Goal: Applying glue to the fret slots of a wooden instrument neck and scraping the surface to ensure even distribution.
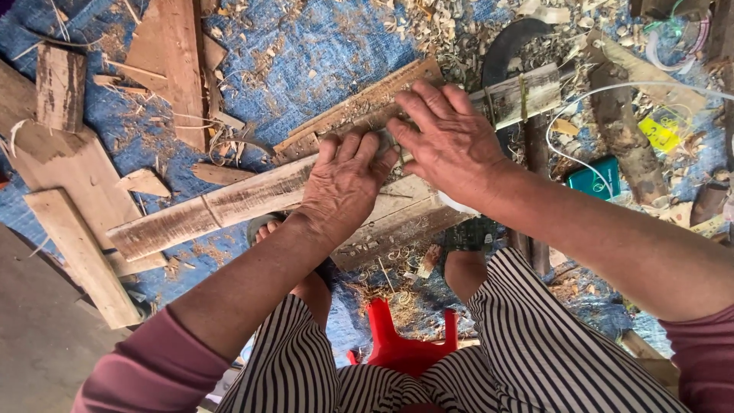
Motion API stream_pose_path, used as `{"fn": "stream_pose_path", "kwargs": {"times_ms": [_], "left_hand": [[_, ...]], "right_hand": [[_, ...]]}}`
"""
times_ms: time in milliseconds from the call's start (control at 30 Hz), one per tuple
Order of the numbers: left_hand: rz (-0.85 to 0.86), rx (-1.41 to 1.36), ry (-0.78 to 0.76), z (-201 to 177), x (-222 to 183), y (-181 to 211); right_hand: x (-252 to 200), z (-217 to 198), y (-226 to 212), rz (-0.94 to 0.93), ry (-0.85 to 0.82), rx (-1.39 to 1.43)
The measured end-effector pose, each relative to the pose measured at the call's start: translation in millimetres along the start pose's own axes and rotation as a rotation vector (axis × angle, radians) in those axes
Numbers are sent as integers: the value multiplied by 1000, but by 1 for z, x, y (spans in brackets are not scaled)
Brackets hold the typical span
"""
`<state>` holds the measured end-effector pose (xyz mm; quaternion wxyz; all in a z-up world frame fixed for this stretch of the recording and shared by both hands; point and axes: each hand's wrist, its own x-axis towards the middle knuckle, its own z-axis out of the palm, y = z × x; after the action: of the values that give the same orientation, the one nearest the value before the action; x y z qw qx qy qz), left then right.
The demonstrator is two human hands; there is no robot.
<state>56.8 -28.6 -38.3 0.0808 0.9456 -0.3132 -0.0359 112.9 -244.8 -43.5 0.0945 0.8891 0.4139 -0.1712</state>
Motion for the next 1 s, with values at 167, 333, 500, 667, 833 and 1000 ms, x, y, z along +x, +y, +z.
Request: {"fn": "stream_pose_path", "kwargs": {"times_ms": [167, 333, 500, 667, 833, 1000], "left_hand": [[8, 2, -40, -1, 1, 0], [19, 15, 14, 2, 1, 1], [12, 25, 21, -9, 1, -2], [12, -51, 75, -13, 5, -4], [30, 40, -17, -10, 3, -3], [35, 57, 23, -6, 2, -3]], "right_hand": [[-1, -1, -4, -21, 125, -1], [7, 22, -12, -30, -72, 77], [7, -33, 5, -57, -236, 224], [-21, -88, 41, 100, 196, 451], [-36, -57, 39, 82, 202, 301], [-6, -29, 17, 5, 83, 169]]}}
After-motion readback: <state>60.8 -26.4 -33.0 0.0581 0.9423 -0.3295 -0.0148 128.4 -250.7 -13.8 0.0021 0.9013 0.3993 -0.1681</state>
